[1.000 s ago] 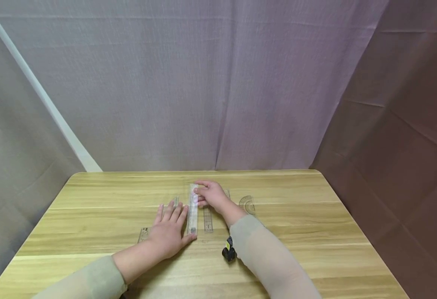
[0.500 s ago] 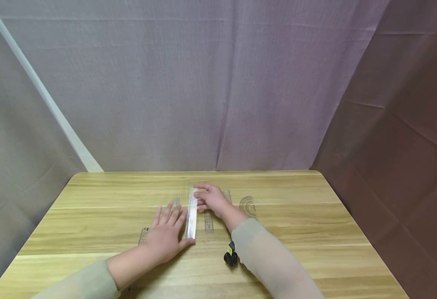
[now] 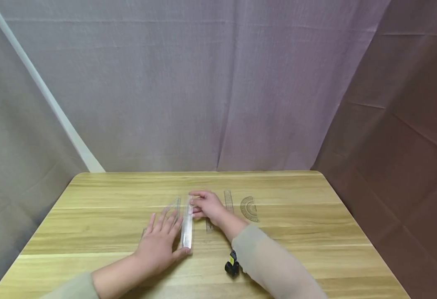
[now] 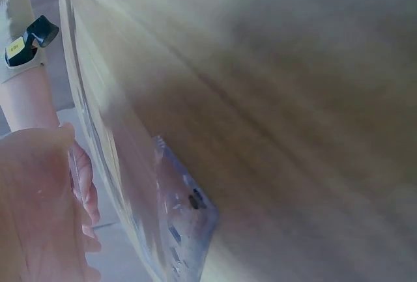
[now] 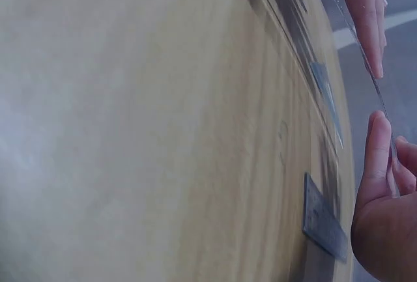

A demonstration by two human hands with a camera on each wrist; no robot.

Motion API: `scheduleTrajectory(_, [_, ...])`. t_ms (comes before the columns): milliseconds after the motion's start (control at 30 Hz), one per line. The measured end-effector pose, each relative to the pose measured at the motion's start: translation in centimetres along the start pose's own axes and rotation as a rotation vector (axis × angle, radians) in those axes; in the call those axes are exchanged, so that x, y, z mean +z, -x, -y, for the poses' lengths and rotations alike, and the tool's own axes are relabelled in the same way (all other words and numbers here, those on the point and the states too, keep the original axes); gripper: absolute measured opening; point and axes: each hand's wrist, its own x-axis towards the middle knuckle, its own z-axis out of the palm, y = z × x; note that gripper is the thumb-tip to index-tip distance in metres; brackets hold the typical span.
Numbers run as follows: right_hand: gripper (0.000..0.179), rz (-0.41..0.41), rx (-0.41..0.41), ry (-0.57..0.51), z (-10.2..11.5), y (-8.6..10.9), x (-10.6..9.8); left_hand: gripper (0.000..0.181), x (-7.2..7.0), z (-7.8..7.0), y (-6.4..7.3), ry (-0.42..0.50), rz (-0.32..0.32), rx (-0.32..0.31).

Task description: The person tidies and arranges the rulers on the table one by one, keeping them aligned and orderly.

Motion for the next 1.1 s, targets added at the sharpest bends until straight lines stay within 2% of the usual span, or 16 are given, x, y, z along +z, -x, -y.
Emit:
scheduleTrajectory(267, [0.042,0.040,0.002,0.008,-0.3,1.1,1.3,0.096,-0.4,0.3,1.9,0.025,-0.027,0.009])
scheduleTrajectory(567, [0.040,0.050,0.018,-0.006,-0.6,2.0,2.7,0.094,-0.7,0.6,3.9,0.043,-0.023,0.017])
scheduleTrajectory(900, [0.038,0.053,0.030,-0.004,-1.3,3.1,4.2,0.093,-0.5,1.0,5.8,0.071,-0.022,0.019])
scheduleTrajectory(1100, [0.039,0.039,0.029,0.015,-1.3,3.8,5.2,0.094,-0.1,1.4,6.7,0.067,-0.053,0.018])
